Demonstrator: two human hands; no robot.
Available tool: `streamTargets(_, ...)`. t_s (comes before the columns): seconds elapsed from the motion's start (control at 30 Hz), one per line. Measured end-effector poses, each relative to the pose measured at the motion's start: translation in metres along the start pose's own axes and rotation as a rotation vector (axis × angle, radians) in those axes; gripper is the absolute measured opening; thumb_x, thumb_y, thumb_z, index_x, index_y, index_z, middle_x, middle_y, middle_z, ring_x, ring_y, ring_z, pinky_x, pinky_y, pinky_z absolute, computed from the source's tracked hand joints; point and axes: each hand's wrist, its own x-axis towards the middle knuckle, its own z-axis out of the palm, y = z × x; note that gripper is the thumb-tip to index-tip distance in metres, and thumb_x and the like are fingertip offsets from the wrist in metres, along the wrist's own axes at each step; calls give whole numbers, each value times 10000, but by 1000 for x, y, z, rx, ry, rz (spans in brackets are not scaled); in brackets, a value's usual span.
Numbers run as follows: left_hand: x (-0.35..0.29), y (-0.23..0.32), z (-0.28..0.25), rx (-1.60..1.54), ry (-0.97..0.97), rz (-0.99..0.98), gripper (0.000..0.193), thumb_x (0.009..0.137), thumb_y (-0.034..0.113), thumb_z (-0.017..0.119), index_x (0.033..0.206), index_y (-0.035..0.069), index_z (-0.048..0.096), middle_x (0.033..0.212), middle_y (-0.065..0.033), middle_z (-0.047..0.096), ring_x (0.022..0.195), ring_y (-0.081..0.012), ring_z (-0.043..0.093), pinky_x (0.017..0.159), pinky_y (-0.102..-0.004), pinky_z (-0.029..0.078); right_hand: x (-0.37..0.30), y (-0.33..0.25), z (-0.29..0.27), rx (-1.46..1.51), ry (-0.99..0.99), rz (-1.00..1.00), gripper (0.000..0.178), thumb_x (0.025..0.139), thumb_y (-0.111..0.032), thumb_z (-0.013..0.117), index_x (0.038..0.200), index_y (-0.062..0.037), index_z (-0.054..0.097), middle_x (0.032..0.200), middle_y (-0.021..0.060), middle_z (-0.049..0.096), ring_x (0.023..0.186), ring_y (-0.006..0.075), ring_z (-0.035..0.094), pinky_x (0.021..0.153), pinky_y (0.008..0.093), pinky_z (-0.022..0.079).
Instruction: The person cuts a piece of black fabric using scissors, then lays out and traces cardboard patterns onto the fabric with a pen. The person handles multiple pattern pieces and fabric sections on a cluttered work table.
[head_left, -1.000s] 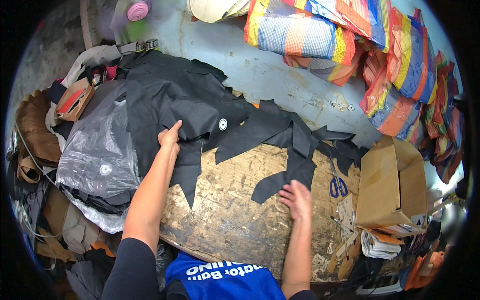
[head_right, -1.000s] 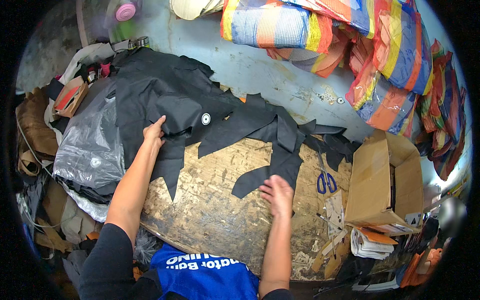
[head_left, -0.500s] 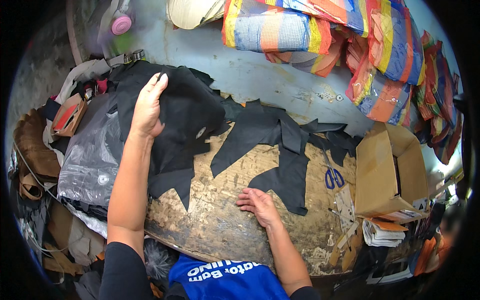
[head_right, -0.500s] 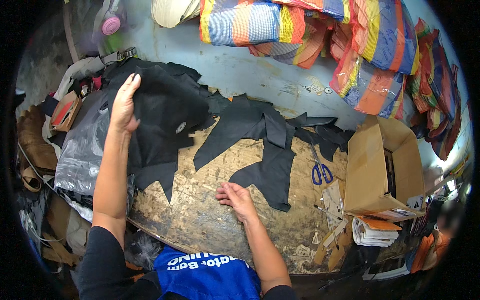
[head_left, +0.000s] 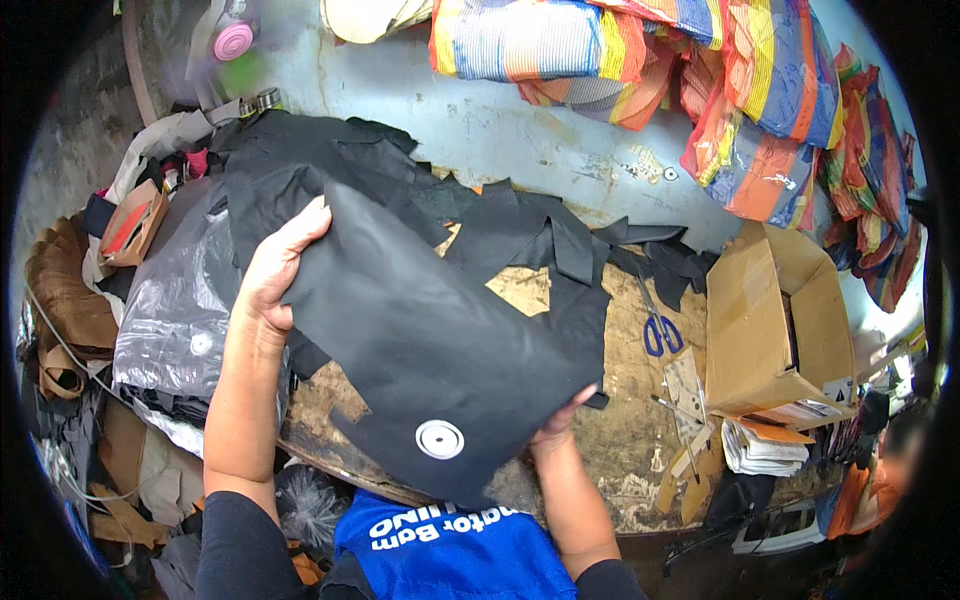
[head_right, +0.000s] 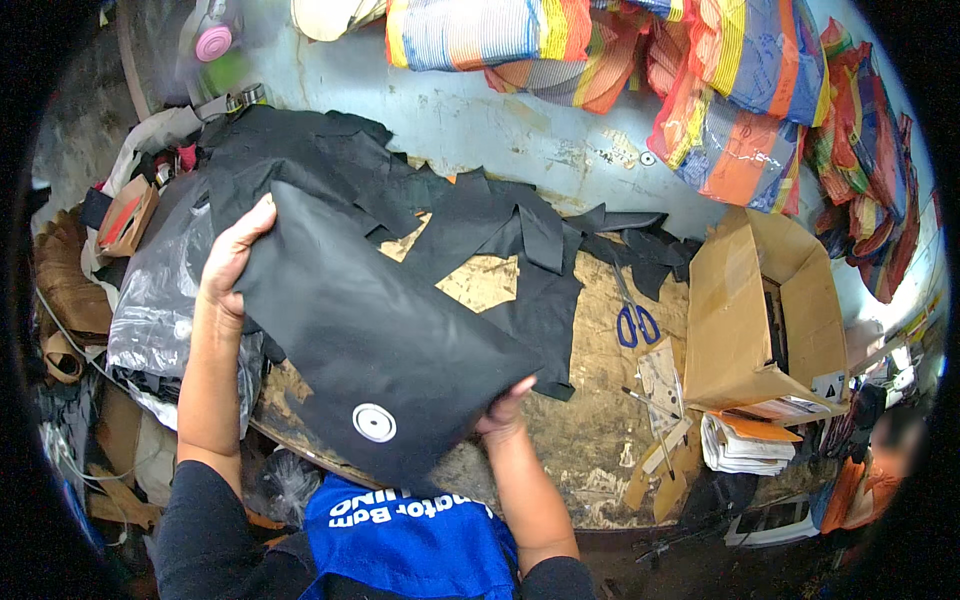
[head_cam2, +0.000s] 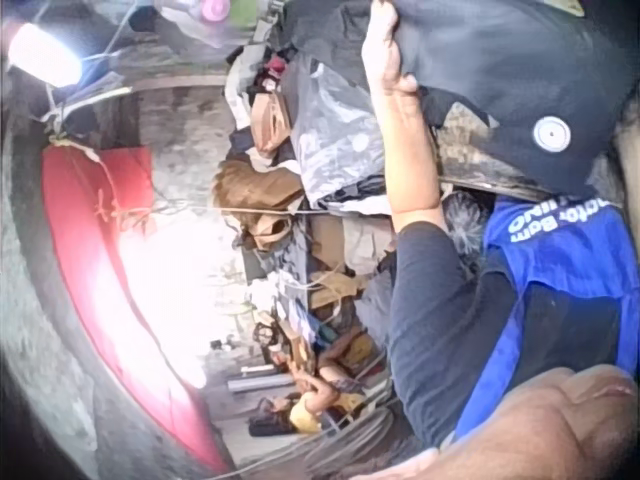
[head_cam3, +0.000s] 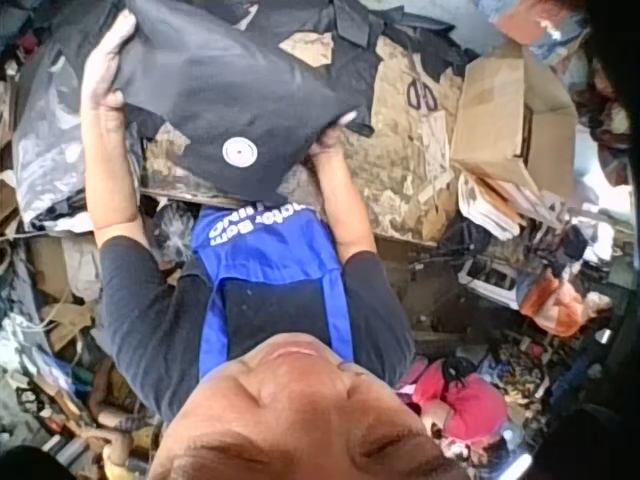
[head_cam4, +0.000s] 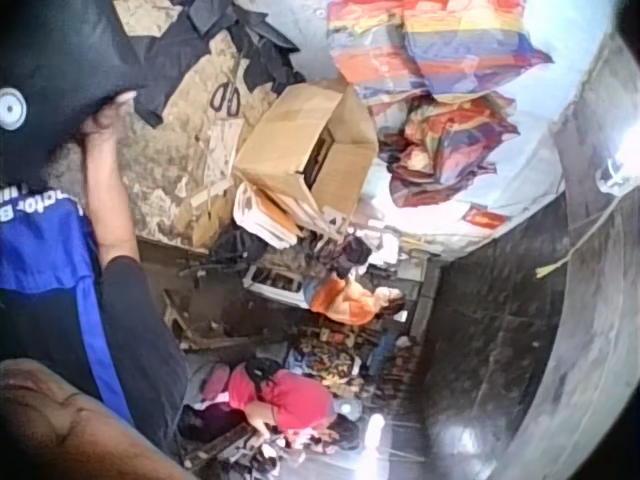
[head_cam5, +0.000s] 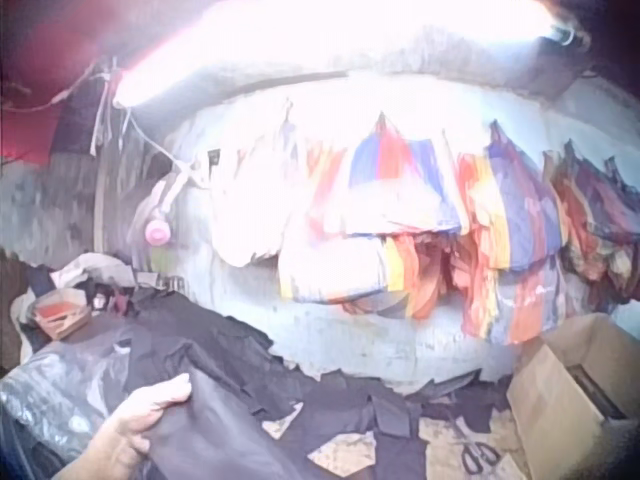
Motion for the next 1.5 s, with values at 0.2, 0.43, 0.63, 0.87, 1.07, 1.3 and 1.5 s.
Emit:
streamTargets(0.2,-14,-86,-110,450,645,-452,307,862,123,481,1145,8,511,1078,-122,604,949,-247,603,850,-412,501,10,-55,-27,-904,354,517,528,803,-56,676,1230,139,433,972,114,650,816,123,617,779,218,476)
streamTargets(0.43,-36,-105,-132,560,351,-93,396,819,-72,539,1207,-44,469,1114,-126,595,940,-191,604,841,-308,495,29,-30,-20,-1066,485,496,393,793,-22,674,1126,126,527,874,92,654,744,99,607,686,211,485)
streamTargets(0.63,-30,-72,-102,551,213,262,199,850,9,574,1045,-25,591,966,-52,639,855,-104,585,793,-249,473,19,-42,-9,-1161,389,22,331,804,-18,667,1088,115,562,944,141,652,817,123,610,738,230,496)
streamTargets(0.87,-32,-60,-78,540,209,315,218,847,27,601,1062,-10,602,958,-35,640,841,-93,585,774,-234,474,10,-58,-1,-1111,369,-106,319,816,-19,663,1093,108,565,897,105,650,795,93,593,729,215,490)
streamTargets(1.07,-31,-61,-80,509,198,280,214,850,33,595,1059,-14,602,966,-48,644,847,-103,595,775,-241,483,8,-59,-1,-1130,381,-83,305,836,-28,639,1113,82,570,876,83,657,756,75,588,695,197,482)
streamTargets(1.3,-35,-63,-82,467,140,39,238,850,-27,548,1085,-43,579,991,-72,642,844,-121,607,777,-255,497,2,-72,7,-1312,410,242,360,846,-48,626,1170,81,538,685,-21,563,607,19,471,565,168,398)
streamTargets(1.5,-40,-66,-83,856,72,-308,314,815,-63,521,1121,-23,580,733,-36,618,559,-74,559,510,-224,473,-3,-72,7,-1429,284,493,316,827,-27,607,1135,42,585,736,1,611,600,28,465,569,205,422)
